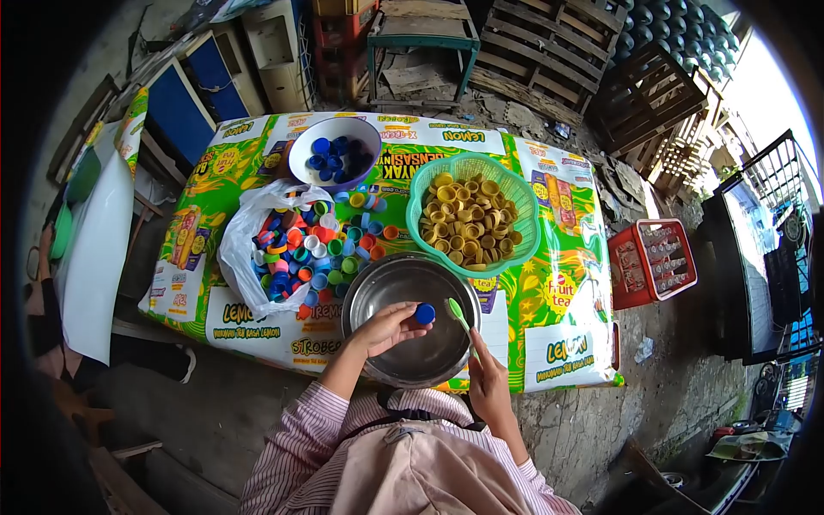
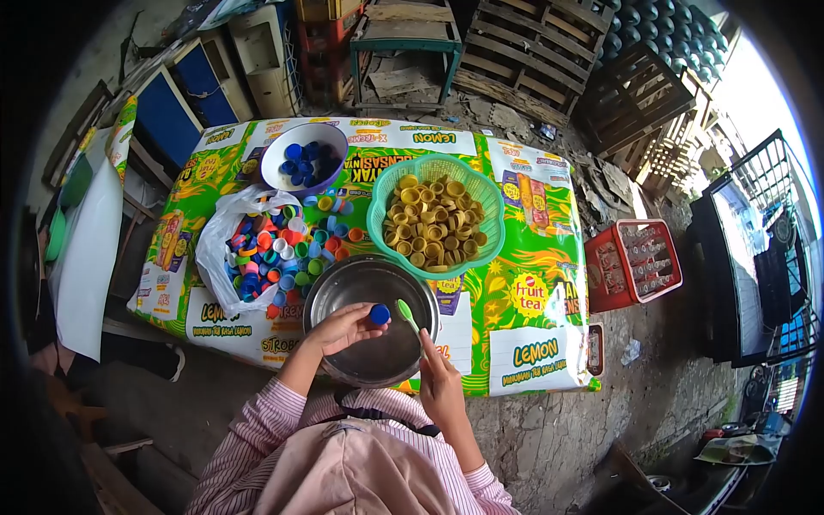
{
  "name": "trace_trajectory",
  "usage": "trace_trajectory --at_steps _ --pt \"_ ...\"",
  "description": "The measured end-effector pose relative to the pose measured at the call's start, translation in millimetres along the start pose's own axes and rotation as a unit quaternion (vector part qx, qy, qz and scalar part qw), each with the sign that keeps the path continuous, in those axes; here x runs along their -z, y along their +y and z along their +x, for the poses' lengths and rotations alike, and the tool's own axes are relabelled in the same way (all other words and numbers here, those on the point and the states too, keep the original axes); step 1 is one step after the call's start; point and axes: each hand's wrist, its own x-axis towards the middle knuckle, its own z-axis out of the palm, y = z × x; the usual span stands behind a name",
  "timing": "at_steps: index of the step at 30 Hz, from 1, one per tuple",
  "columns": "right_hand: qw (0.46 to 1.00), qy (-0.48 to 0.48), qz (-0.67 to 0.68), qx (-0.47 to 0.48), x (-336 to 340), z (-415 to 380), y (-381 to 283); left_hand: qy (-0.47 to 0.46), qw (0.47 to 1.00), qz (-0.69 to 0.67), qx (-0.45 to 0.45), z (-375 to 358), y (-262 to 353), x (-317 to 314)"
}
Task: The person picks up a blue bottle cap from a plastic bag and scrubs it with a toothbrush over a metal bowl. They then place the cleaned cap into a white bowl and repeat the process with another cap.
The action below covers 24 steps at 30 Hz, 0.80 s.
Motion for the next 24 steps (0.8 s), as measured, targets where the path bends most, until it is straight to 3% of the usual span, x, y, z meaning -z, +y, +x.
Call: trace_trajectory --at_steps 2,7,9,10,11,12,13,16,24 --pt "1.000 0.000 -0.003 0.006 -0.2 2.0 -1.6 -0.089 0.988 -0.123 0.036 -1.0 -4.0 3.0" --pt "1.000 -0.012 0.001 -0.015 -1.3 2.5 -1.6 -0.089 0.969 -0.229 0.022 -6.6 -8.3 -5.5" --pt "1.000 -0.016 0.000 -0.014 -1.6 4.3 -2.4 0.032 0.990 -0.132 -0.041 -12.7 -3.7 -16.6" --pt "0.999 -0.027 -0.005 -0.023 -1.6 5.3 -2.8 0.033 0.990 -0.132 -0.043 -12.9 -2.6 -17.7" --pt "0.999 -0.040 -0.010 -0.034 -1.8 3.9 -3.1 0.060 0.987 0.024 -0.146 -14.2 -3.6 -18.6" --pt "0.999 -0.041 -0.010 -0.034 -2.5 4.0 -2.6 0.085 0.949 0.179 -0.246 -14.5 -3.5 -18.6" --pt "0.999 -0.031 -0.001 -0.021 -3.5 3.7 -2.0 0.093 0.910 0.251 -0.318 -14.3 -2.3 -17.6" --pt "1.000 -0.024 -0.005 -0.002 -4.3 2.6 -4.3 0.098 0.869 0.321 -0.364 -16.2 2.9 -17.2" --pt "0.998 -0.062 -0.023 -0.012 -15.7 6.2 -5.1 0.080 0.899 0.256 -0.346 -20.6 1.1 -22.4"
